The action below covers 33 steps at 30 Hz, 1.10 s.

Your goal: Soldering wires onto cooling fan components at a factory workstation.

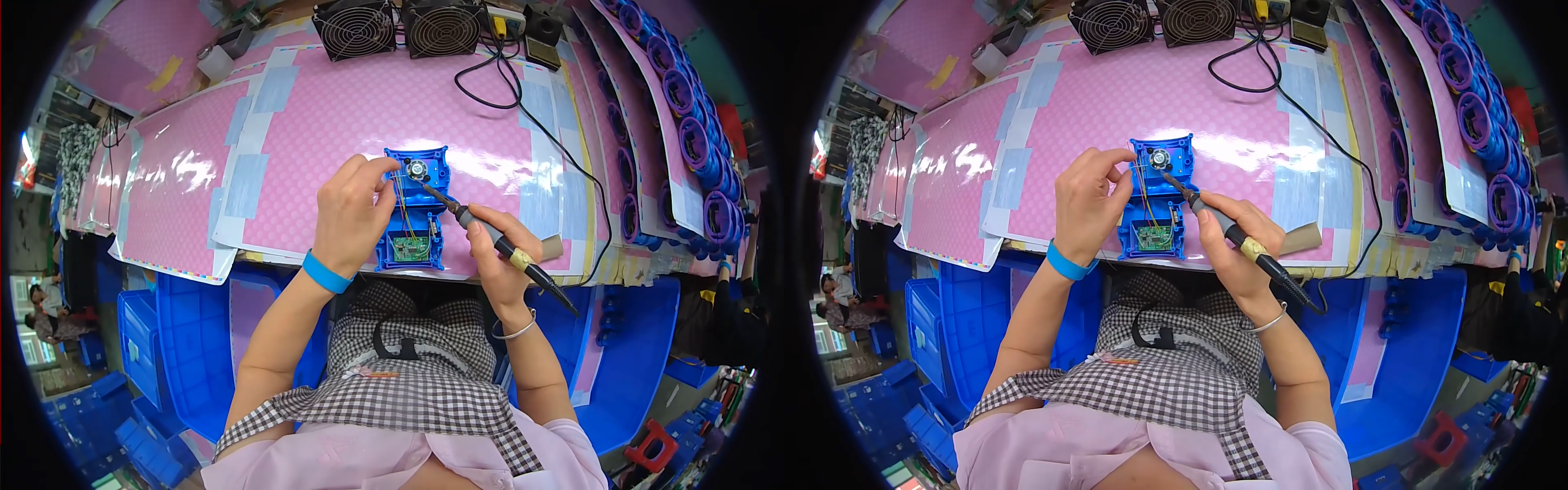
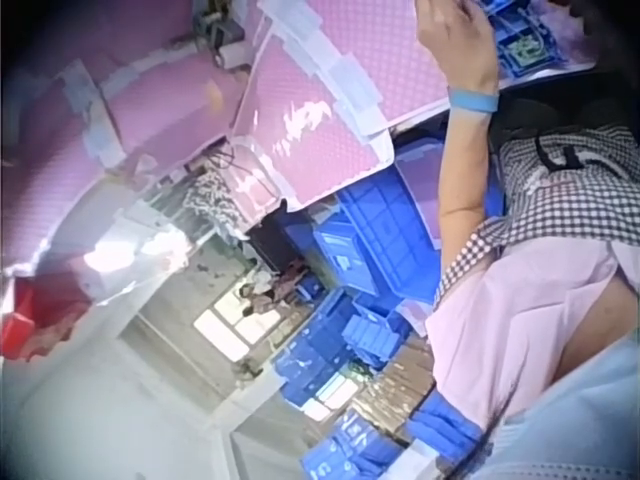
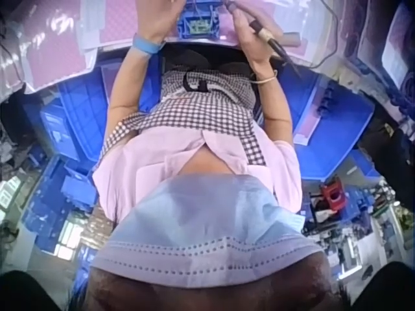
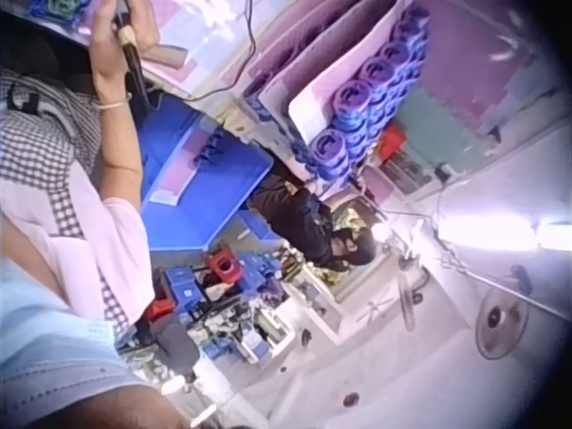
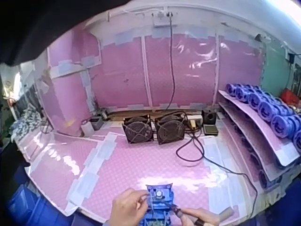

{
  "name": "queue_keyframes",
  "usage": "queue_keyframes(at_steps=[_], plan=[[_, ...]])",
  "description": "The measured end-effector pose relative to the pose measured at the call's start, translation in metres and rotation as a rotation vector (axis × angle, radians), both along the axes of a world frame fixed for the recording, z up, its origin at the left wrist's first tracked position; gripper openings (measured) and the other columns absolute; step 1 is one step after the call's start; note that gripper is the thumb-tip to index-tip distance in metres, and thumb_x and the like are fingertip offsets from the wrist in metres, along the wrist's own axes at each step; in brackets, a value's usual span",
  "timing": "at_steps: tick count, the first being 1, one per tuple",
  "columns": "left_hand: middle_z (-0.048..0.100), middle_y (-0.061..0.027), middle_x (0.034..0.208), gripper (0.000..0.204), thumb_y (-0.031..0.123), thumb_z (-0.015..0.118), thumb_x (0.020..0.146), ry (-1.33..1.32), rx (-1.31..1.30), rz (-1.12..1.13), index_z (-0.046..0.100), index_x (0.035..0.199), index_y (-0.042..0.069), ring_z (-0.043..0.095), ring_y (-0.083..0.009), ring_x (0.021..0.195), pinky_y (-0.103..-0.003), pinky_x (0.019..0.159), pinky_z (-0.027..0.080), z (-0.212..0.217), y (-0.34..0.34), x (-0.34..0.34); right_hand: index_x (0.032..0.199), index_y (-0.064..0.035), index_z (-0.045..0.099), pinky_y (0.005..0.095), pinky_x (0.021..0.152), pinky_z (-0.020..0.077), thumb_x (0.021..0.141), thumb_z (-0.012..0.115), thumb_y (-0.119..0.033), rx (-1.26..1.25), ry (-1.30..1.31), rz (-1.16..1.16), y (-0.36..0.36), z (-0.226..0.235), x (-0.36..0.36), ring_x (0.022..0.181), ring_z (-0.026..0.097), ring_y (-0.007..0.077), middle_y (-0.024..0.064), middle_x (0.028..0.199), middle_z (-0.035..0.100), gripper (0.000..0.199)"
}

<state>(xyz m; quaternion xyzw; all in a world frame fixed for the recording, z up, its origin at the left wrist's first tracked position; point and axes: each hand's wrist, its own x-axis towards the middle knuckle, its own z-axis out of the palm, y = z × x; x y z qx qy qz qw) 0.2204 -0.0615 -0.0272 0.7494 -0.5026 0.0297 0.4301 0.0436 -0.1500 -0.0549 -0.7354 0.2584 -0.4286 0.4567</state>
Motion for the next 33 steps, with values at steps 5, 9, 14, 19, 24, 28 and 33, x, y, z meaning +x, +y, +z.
queue_keyframes(at_steps=[5,9,14,19,24,28,33], plan=[[0.053,-0.0058,0.065,0.022,-0.004,0.064,0.071,-0.028,0.022,-0.054,0.065,0.091,0.005,0.053,-0.0159,0.056,-0.03,0.05,0.04,0.001,-0.0037,-0.0004,0.094,0.0039,0.067,0.0217,0.056,0.0451,0.079,0.065,-0.006,-0.092,0.003,-0.016,0.0015,0.0049,0.0043,0.062,0.059,0.0107,0.0094,0.078,0.067,0.019],[0.053,-0.0061,0.066,0.024,-0.004,0.064,0.069,0.021,0.011,-0.091,0.064,0.091,0.005,0.054,-0.0166,0.057,-0.03,0.051,0.041,0.0028,-0.0048,-0.0019,0.094,0.0037,0.067,0.0219,0.056,0.0455,0.079,0.065,-0.006,-0.076,0.01,-0.021,0.0019,0.0049,0.0063,0.063,0.06,0.0112,0.01,0.079,0.067,0.018],[0.054,-0.0064,0.066,0.023,-0.003,0.064,0.069,-0.02,0.033,-0.106,0.064,0.09,0.005,0.055,-0.0177,0.058,-0.03,0.052,0.042,0.0024,-0.007,-0.0001,0.094,0.0035,0.067,0.0221,0.056,0.0455,0.079,0.065,-0.006,-0.073,-0.011,-0.019,0.0015,0.0027,0.0068,0.062,0.059,0.0108,0.0098,0.078,0.067,0.019],[0.055,-0.0068,0.066,0.023,-0.003,0.064,0.069,-0.023,0.032,-0.116,0.063,0.091,0.005,0.055,-0.0184,0.059,-0.031,0.053,0.043,0.0024,-0.0084,0.0002,0.095,0.0036,0.067,0.022,0.055,0.0453,0.079,0.065,-0.006,-0.071,-0.004,-0.018,0.0019,0.0031,0.0069,0.061,0.059,0.0105,0.0094,0.078,0.067,0.019],[0.054,-0.0067,0.066,0.023,-0.003,0.063,0.069,-0.026,0.034,-0.118,0.063,0.091,0.005,0.055,-0.0183,0.058,-0.031,0.052,0.042,0.0029,-0.0081,-0.0008,0.095,0.0039,0.067,0.022,0.056,0.0457,0.079,0.065,-0.006,-0.061,-0.005,-0.021,0.0017,0.0028,0.0068,0.062,0.059,0.0107,0.0099,0.079,0.067,0.019],[0.054,-0.0066,0.066,0.023,-0.003,0.063,0.069,-0.026,0.041,-0.116,0.063,0.09,0.005,0.055,-0.018,0.058,-0.03,0.052,0.042,0.0028,-0.0089,-0.0004,0.095,0.0043,0.067,0.0221,0.058,0.0467,0.079,0.065,-0.006,-0.058,-0.006,-0.019,0.002,0.0028,0.0066,0.064,0.06,0.0114,0.0109,0.08,0.068,0.019],[0.055,-0.0063,0.066,0.022,-0.003,0.064,0.07,-0.02,0.04,-0.12,0.063,0.09,0.005,0.055,-0.0178,0.058,-0.03,0.052,0.043,0.0021,-0.0094,-0.0001,0.094,0.0046,0.067,0.0232,0.062,0.0488,0.078,0.065,-0.005,-0.049,0.005,-0.013,0.0023,0.0038,0.0069,0.069,0.063,0.0137,0.0124,0.083,0.068,0.019]])
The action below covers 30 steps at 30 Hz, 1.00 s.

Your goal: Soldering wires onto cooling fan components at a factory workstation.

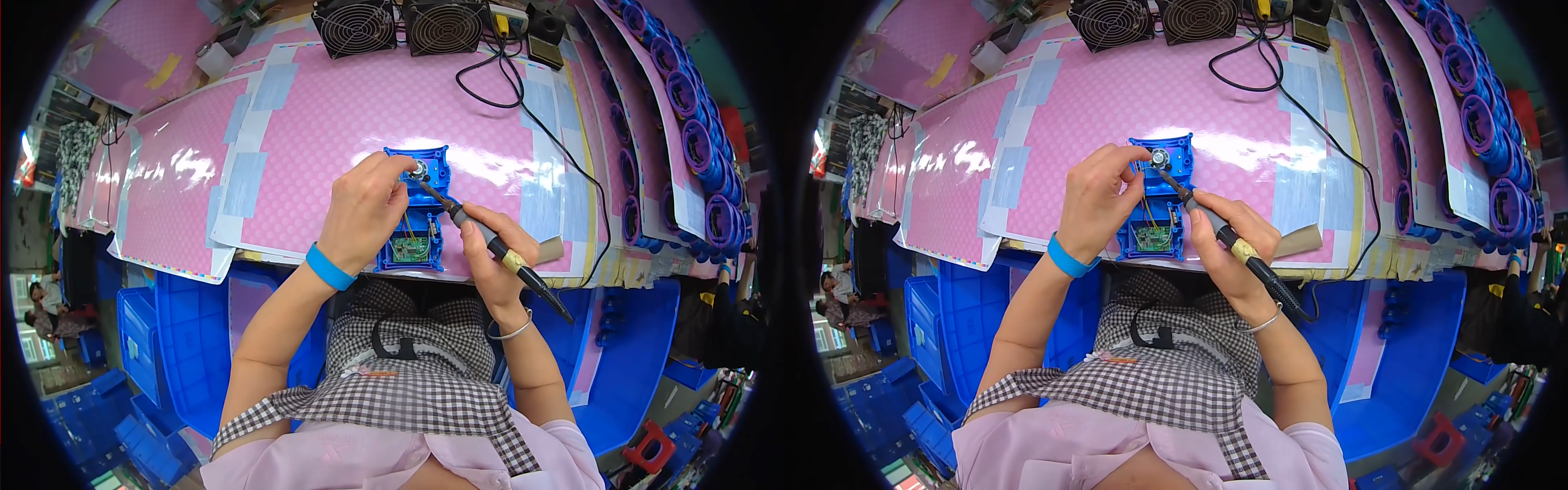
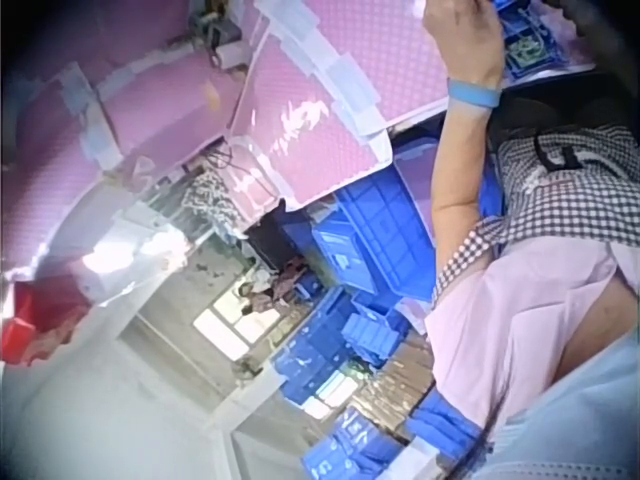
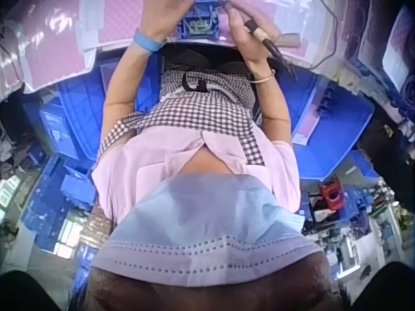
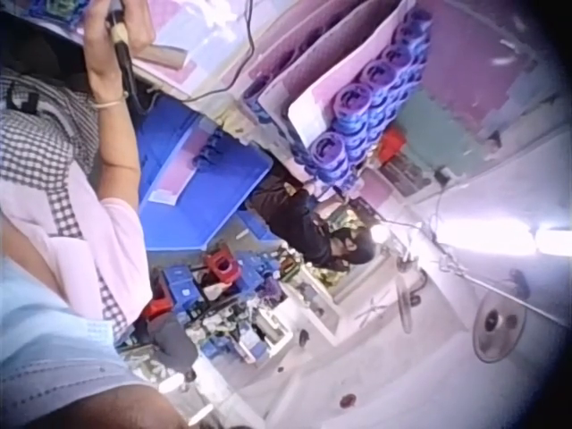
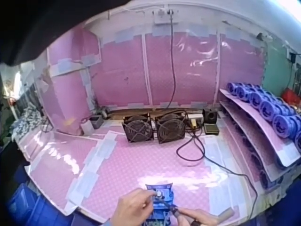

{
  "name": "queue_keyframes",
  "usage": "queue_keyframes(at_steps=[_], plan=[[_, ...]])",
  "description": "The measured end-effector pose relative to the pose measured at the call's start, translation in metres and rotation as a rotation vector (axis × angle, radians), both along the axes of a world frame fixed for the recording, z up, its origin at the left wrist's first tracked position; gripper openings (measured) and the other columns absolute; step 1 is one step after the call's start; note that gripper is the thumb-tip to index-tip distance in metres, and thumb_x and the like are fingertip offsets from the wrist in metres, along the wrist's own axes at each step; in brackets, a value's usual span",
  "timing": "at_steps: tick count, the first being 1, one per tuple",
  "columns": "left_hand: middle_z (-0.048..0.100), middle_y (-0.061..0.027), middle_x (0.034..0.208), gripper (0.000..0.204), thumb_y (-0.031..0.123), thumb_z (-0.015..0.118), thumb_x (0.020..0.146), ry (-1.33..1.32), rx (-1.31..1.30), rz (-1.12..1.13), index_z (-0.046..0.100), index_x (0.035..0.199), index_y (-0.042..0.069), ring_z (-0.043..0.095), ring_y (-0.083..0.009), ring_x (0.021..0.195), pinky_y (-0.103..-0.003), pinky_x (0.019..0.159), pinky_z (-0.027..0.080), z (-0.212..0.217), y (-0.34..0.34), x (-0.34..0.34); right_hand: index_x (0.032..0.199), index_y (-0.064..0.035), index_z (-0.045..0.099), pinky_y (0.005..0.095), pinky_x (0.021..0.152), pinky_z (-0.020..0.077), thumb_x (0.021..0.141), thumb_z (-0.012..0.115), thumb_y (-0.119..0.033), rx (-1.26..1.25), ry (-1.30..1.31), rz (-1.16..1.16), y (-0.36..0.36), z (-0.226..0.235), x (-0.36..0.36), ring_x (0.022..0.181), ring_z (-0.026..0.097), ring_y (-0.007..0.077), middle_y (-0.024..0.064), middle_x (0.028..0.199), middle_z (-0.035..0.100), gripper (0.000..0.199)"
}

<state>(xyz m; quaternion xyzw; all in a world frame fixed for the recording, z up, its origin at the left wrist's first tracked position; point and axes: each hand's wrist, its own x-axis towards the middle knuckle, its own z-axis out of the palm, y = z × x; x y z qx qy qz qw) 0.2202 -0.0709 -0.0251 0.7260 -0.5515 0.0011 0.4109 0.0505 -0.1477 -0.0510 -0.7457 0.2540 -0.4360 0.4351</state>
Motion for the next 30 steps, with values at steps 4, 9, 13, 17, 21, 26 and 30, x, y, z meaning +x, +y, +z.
queue_keyframes(at_steps=[4,9,13,17,21,26,30], plan=[[0.055,-0.0062,0.066,0.022,-0.003,0.064,0.07,-0.003,-0.006,-0.004,0.063,0.09,0.005,0.055,-0.0178,0.058,-0.03,0.052,0.044,-0.001,-0.001,0.0,0.094,0.0013,0.067,0.0244,0.054,0.0473,0.075,0.067,-0.003,-0.078,-0.055,-0.009,-0.002,-0.004,0.002,0.062,0.063,0.0158,0.0124,0.077,0.067,0.02],[0.055,-0.0062,0.066,0.021,-0.003,0.064,0.07,0.008,-0.007,-0.01,0.063,0.09,0.005,0.055,-0.0178,0.057,-0.03,0.052,0.044,-0.001,-0.002,0.0,0.094,0.0014,0.067,0.0243,0.053,0.0469,0.074,0.067,-0.002,-0.082,-0.041,-0.014,-0.001,-0.002,0.002,0.061,0.063,0.0158,0.0124,0.076,0.067,0.02],[0.055,-0.0061,0.066,0.02,-0.003,0.064,0.07,0.014,0.002,-0.013,0.063,0.089,0.005,0.054,-0.0176,0.057,-0.03,0.052,0.043,-0.002,-0.002,0.001,0.093,0.0042,0.067,0.0237,0.062,0.0491,0.077,0.065,-0.002,-0.035,0.022,0.0,0.001,0.003,0.0,0.069,0.064,0.0154,0.0135,0.083,0.068,0.018],[0.054,-0.0062,0.065,0.02,-0.003,0.064,0.071,0.036,-0.008,-0.015,0.063,0.089,0.005,0.054,-0.0174,0.057,-0.03,0.051,0.043,-0.002,-0.002,0.0,0.093,0.0037,0.067,0.0237,0.06,0.0482,0.077,0.065,-0.002,-0.049,0.02,0.008,0.001,0.005,0.001,0.067,0.064,0.0149,0.0127,0.081,0.068,0.017],[0.056,-0.0061,0.067,0.02,-0.001,0.066,0.071,0.026,0.01,0.02,0.064,0.09,0.004,0.053,-0.0155,0.056,-0.029,0.051,0.042,0.0,0.002,0.005,0.093,0.0035,0.067,0.0234,0.059,0.047,0.076,0.065,-0.002,-0.069,0.056,0.017,0.002,0.011,0.001,0.065,0.062,0.014,0.011,0.078,0.067,0.018],[0.059,-0.0054,0.068,0.02,0.0,0.068,0.071,0.042,0.049,0.07,0.064,0.091,0.004,0.052,-0.0135,0.055,-0.028,0.05,0.042,0.007,0.009,0.005,0.095,0.0046,0.066,0.0197,0.051,0.0451,0.08,0.062,-0.005,0.017,0.018,-0.011,-0.012,0.015,-0.011,0.058,0.059,0.0096,0.0091,0.074,0.065,0.018],[0.059,-0.0068,0.068,0.023,0.001,0.068,0.071,0.023,0.044,0.015,0.064,0.093,0.005,0.055,-0.0172,0.057,-0.029,0.052,0.044,0.003,0.001,-0.006,0.097,0.0039,0.066,0.0197,0.05,0.0438,0.08,0.062,-0.006,0.101,0.101,0.001,-0.028,0.019,-0.018,0.058,0.058,0.009,0.008,0.073,0.064,0.02]])
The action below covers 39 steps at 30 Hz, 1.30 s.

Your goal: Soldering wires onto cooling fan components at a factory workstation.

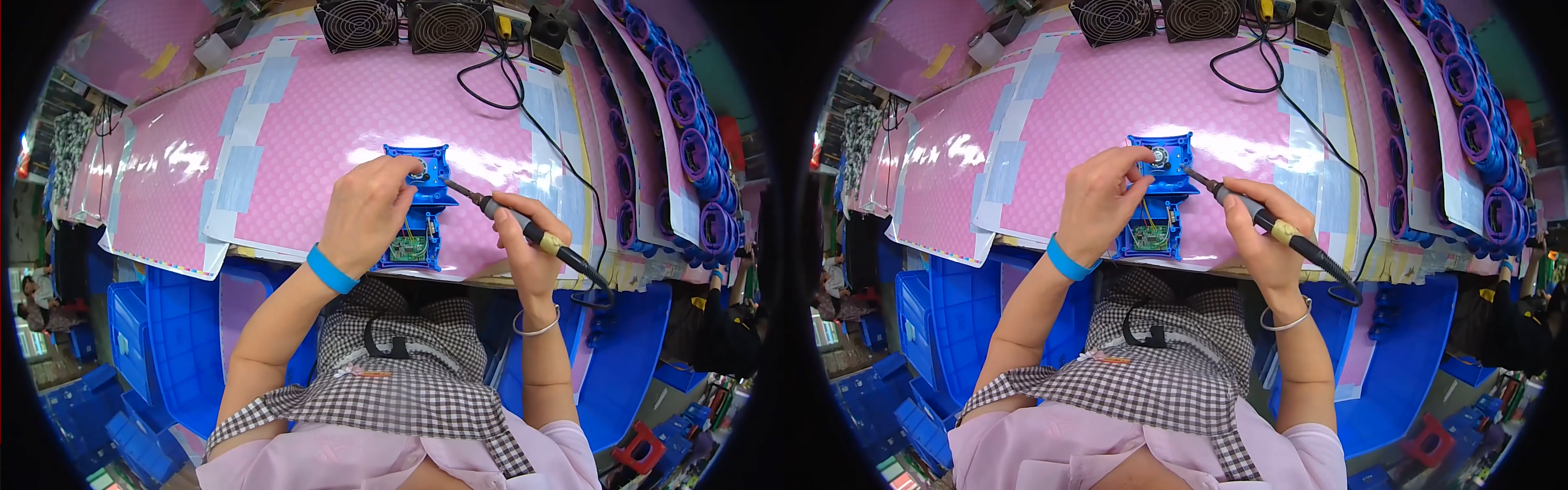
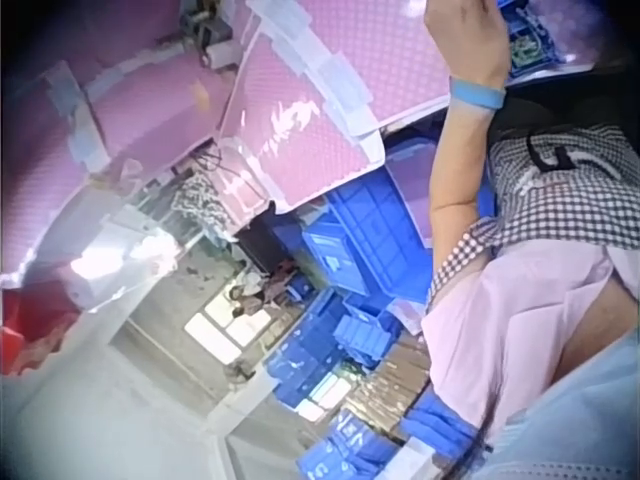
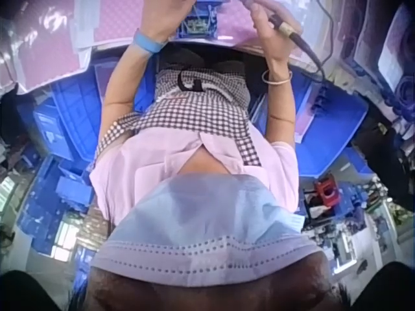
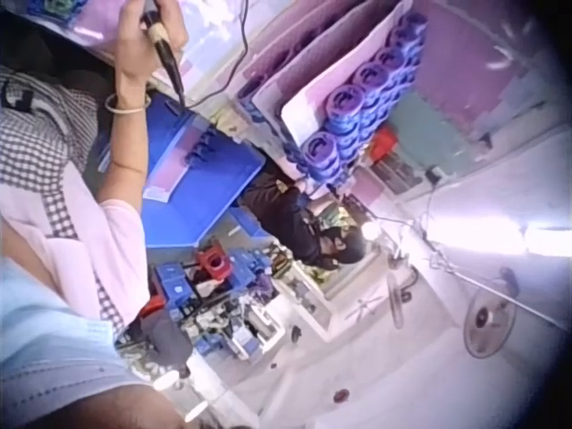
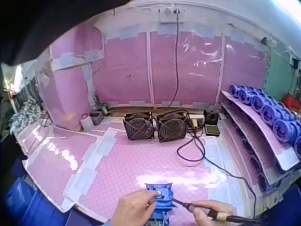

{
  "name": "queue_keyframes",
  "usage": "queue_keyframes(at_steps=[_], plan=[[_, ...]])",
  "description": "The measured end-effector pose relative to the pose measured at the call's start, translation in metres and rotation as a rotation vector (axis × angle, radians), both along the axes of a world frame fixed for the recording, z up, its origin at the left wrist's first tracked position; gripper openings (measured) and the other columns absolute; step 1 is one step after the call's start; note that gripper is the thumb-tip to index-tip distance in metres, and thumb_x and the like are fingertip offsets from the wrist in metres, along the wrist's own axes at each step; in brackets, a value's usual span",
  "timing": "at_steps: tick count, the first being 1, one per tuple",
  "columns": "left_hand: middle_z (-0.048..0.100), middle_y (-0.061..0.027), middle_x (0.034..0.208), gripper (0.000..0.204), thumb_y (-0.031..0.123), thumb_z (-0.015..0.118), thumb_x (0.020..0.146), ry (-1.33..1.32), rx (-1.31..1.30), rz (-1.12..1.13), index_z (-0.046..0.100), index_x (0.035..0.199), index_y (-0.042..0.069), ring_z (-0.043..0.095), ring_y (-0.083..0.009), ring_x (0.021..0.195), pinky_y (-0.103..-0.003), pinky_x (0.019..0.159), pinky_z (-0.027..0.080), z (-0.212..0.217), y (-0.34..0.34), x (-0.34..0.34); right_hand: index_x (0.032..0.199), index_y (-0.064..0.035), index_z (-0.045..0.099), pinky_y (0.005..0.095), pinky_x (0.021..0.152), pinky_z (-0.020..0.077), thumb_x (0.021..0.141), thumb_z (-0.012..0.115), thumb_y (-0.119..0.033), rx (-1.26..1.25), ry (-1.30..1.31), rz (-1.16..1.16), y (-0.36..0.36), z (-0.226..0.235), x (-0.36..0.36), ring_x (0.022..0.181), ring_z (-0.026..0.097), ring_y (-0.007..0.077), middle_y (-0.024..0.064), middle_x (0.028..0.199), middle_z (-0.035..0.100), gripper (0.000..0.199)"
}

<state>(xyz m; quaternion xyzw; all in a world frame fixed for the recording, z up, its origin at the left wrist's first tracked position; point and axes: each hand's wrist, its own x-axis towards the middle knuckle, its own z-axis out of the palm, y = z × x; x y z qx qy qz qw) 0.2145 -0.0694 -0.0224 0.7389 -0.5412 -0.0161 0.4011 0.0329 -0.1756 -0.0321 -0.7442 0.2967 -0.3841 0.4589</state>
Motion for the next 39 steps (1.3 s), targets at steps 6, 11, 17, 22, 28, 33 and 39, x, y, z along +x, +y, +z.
queue_keyframes(at_steps=[6,11,17,22,28,33,39], plan=[[0.061,-0.0139,0.079,0.016,0.001,0.061,0.075,0.006,0.06,-0.047,0.059,0.091,0.002,0.06,-0.0318,0.076,-0.042,0.067,0.047,-0.005,-0.011,-0.005,0.095,0.0029,0.066,0.0194,0.05,0.0414,0.079,0.063,-0.003,-0.009,0.048,0.066,-0.005,-0.001,0.004,0.057,0.055,0.007,0.006,0.072,0.063,0.017],[0.061,-0.0151,0.08,0.016,0.001,0.06,0.076,0.024,0.08,-0.059,0.059,0.091,0.002,0.06,-0.033,0.076,-0.042,0.068,0.047,-0.005,-0.014,-0.005,0.094,0.0035,0.066,0.0191,0.05,0.0412,0.079,0.063,-0.003,-0.027,0.044,0.085,-0.007,-0.001,0.006,0.057,0.055,0.0068,0.0051,0.072,0.063,0.017],[0.061,-0.0157,0.08,0.016,0.001,0.06,0.076,-0.005,0.086,-0.061,0.058,0.091,0.001,0.06,-0.0337,0.077,-0.043,0.068,0.047,-0.006,-0.017,-0.005,0.094,0.0038,0.066,0.0191,0.049,0.0412,0.079,0.062,-0.002,-0.023,0.036,0.087,-0.008,-0.003,0.006,0.057,0.055,0.0068,0.005,0.072,0.063,0.016],[0.061,-0.016,0.081,0.017,0.001,0.06,0.075,0.007,0.084,-0.076,0.059,0.092,0.001,0.06,-0.0336,0.078,-0.043,0.069,0.047,-0.01,-0.019,-0.005,0.094,0.0037,0.066,0.0191,0.05,0.0416,0.079,0.063,-0.002,-0.015,0.046,0.084,-0.007,-0.003,0.005,0.058,0.055,0.0068,0.0051,0.072,0.063,0.016],[0.062,-0.016,0.081,0.016,0.002,0.061,0.075,0.028,0.101,-0.068,0.06,0.091,0.002,0.06,-0.0332,0.077,-0.042,0.067,0.047,-0.008,-0.019,-0.006,0.094,0.0038,0.066,0.0194,0.051,0.0421,0.078,0.063,-0.002,-0.014,0.04,0.095,-0.007,-0.003,0.006,0.059,0.056,0.0073,0.0053,0.073,0.063,0.017],[0.059,-0.0122,0.076,0.012,0.005,0.064,0.077,0.07,-0.084,0.078,0.064,0.089,0.002,0.058,-0.026,0.068,-0.034,0.059,0.045,0.002,-0.005,0.003,0.093,0.0039,0.067,0.0203,0.055,0.0429,0.078,0.062,-0.002,-0.061,0.03,0.091,-0.011,-0.002,0.001,0.062,0.056,0.0081,0.0063,0.077,0.064,0.017],[0.051,-0.008,0.067,0.01,0.011,0.07,0.076,-0.03,-0.069,0.179,0.067,0.081,0.003,0.051,-0.0203,0.059,-0.033,0.051,0.038,-0.016,0.005,0.002,0.093,0.0031,0.067,0.0205,0.056,0.0429,0.077,0.063,-0.002,-0.114,0.033,0.104,-0.008,-0.004,0.004,0.063,0.056,0.0081,0.0063,0.078,0.065,0.017]])
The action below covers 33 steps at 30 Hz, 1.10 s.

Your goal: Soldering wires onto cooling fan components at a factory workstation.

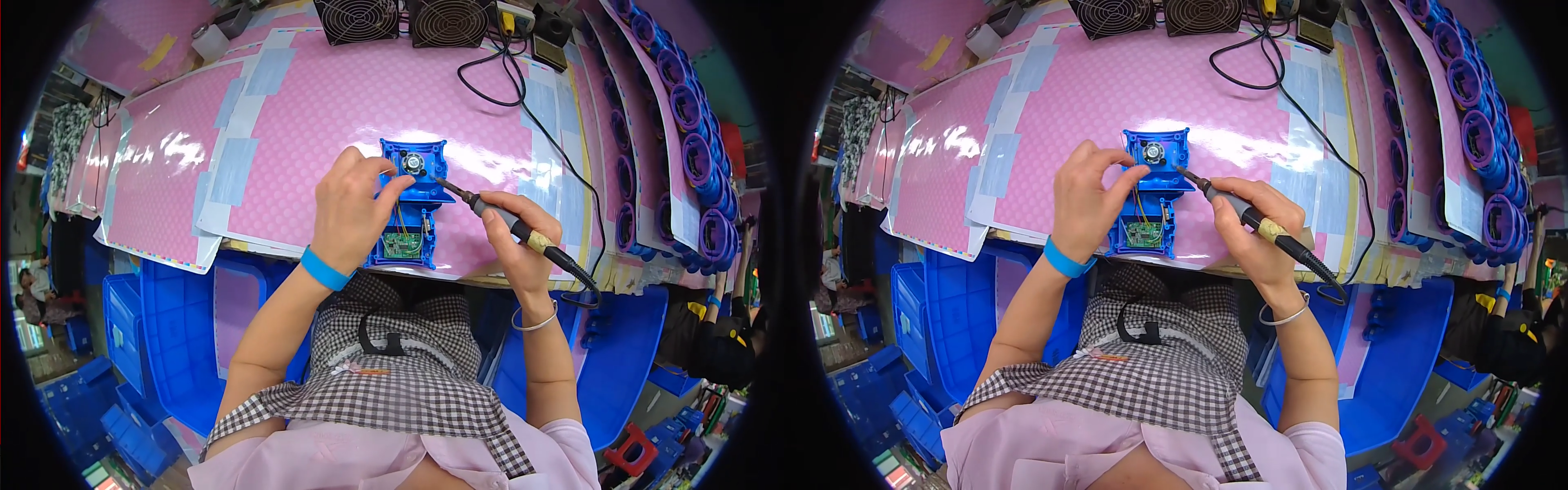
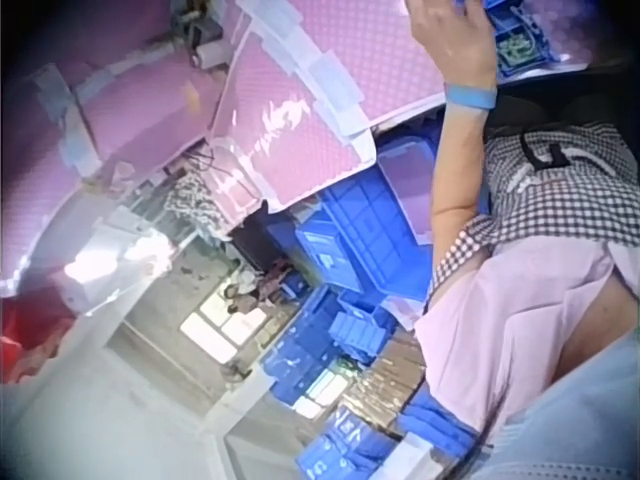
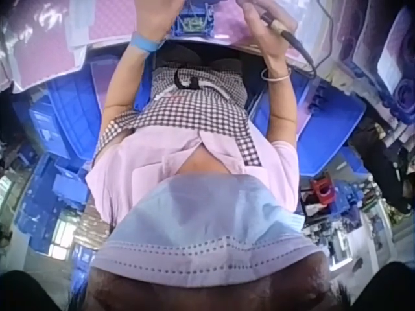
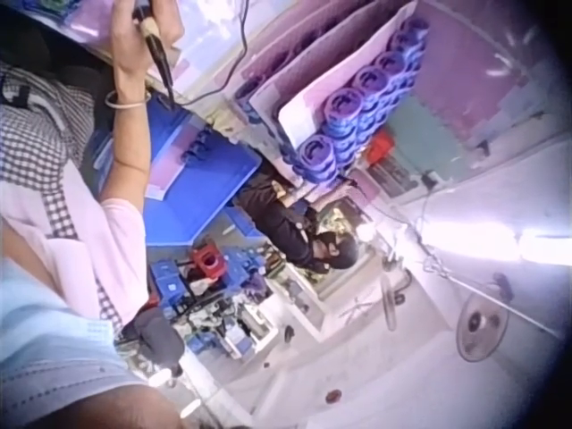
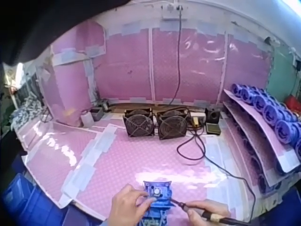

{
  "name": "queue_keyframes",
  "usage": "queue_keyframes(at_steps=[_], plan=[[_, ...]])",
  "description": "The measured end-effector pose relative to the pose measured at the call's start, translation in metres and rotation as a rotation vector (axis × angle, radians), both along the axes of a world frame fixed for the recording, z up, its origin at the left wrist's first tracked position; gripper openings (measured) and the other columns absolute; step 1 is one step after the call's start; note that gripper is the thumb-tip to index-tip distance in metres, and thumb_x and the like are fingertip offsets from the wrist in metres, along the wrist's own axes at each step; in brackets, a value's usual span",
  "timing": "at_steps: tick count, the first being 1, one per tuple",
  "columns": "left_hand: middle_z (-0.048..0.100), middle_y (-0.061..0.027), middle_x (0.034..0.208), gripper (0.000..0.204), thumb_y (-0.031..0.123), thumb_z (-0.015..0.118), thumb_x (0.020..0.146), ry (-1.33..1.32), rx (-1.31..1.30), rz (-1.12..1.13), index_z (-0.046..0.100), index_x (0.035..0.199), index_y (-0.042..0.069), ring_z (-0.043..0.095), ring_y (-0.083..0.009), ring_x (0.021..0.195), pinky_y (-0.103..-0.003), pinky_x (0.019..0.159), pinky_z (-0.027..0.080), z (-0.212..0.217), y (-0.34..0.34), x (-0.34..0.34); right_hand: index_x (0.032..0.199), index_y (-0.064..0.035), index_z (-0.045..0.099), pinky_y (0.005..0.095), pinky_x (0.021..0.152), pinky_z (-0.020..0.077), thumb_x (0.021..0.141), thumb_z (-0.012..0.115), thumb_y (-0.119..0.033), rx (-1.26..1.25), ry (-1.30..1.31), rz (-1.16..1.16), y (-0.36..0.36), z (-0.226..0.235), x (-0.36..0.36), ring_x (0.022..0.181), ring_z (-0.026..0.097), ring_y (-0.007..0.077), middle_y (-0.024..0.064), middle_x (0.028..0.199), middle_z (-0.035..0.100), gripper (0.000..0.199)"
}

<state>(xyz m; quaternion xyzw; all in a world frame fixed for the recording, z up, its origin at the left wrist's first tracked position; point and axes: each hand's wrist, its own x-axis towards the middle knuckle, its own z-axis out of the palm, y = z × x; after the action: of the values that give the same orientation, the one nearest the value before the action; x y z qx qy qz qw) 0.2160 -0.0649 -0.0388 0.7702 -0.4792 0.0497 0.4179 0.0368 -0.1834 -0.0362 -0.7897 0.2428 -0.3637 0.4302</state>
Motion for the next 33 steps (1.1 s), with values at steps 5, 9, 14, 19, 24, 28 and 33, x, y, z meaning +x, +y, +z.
queue_keyframes(at_steps=[5,9,14,19,24,28,33], plan=[[0.05,-0.0078,0.063,0.012,0.012,0.073,0.071,-0.037,0.055,0.025,0.066,0.074,0.003,0.052,-0.0207,0.057,-0.034,0.051,0.038,-0.003,-0.011,-0.003,0.092,0.0025,0.067,0.0209,0.057,0.0422,0.076,0.063,-0.002,0.024,0.012,-0.004,0.002,0.001,0.0,0.065,0.056,0.0084,0.0062,0.076,0.064,0.017],[0.054,-0.0069,0.063,0.009,0.009,0.072,0.072,0.1,-0.025,0.049,0.066,0.073,0.003,0.051,-0.0186,0.055,-0.033,0.049,0.037,0.005,-0.004,-0.007,0.091,0.0021,0.068,0.0213,0.057,0.0416,0.076,0.063,-0.002,0.011,0.018,-0.017,0.003,0.002,-0.002,0.065,0.055,0.0088,0.0061,0.075,0.064,0.017],[0.066,-0.0118,0.074,0.011,0.01,0.069,0.075,0.446,-0.115,0.011,0.067,0.079,0.0,0.062,-0.0213,0.064,-0.03,0.055,0.046,0.004,-0.006,-0.009,0.091,0.002,0.068,0.0214,0.059,0.043,0.076,0.063,-0.002,0.021,0.008,-0.012,0.004,-0.002,-0.003,0.067,0.057,0.0096,0.0068,0.078,0.065,0.017],[0.066,-0.0105,0.076,0.011,0.009,0.069,0.076,0.41,-0.034,-0.052,0.068,0.083,0.001,0.06,-0.0189,0.062,-0.03,0.055,0.046,0.004,-0.007,-0.005,0.092,0.0022,0.067,0.0218,0.062,0.0445,0.076,0.063,-0.002,0.046,0.022,-0.024,0.005,-0.002,-0.003,0.069,0.058,0.0104,0.0078,0.08,0.066,0.017],[0.066,-0.0103,0.078,0.011,0.009,0.067,0.076,0.082,0.077,-0.159,0.069,0.085,0.002,0.061,-0.0212,0.063,-0.031,0.056,0.046,-0.003,-0.006,-0.002,0.092,0.0022,0.067,0.0214,0.061,0.0441,0.076,0.063,-0.002,0.049,0.01,-0.02,0.006,-0.006,-0.003,0.069,0.057,0.01,0.0078,0.081,0.065,0.017],[0.065,-0.0122,0.079,0.012,0.009,0.066,0.076,0.057,0.181,-0.174,0.069,0.085,0.002,0.062,-0.0261,0.068,-0.034,0.061,0.049,-0.001,-0.006,-0.004,0.093,0.0023,0.067,0.021,0.06,0.0434,0.077,0.063,-0.002,0.044,0.009,-0.037,0.007,-0.004,-0.004,0.068,0.057,0.0091,0.0075,0.08,0.065,0.018],[0.065,-0.0122,0.079,0.012,0.009,0.066,0.076,0.061,0.195,-0.173,0.069,0.084,0.002,0.063,-0.0259,0.068,-0.034,0.062,0.049,-0.002,-0.005,-0.004,0.094,0.0026,0.067,0.0198,0.055,0.0414,0.078,0.063,-0.003,0.083,-0.013,-0.046,0.008,-0.009,-0.004,0.063,0.055,0.0072,0.0054,0.078,0.064,0.017]])
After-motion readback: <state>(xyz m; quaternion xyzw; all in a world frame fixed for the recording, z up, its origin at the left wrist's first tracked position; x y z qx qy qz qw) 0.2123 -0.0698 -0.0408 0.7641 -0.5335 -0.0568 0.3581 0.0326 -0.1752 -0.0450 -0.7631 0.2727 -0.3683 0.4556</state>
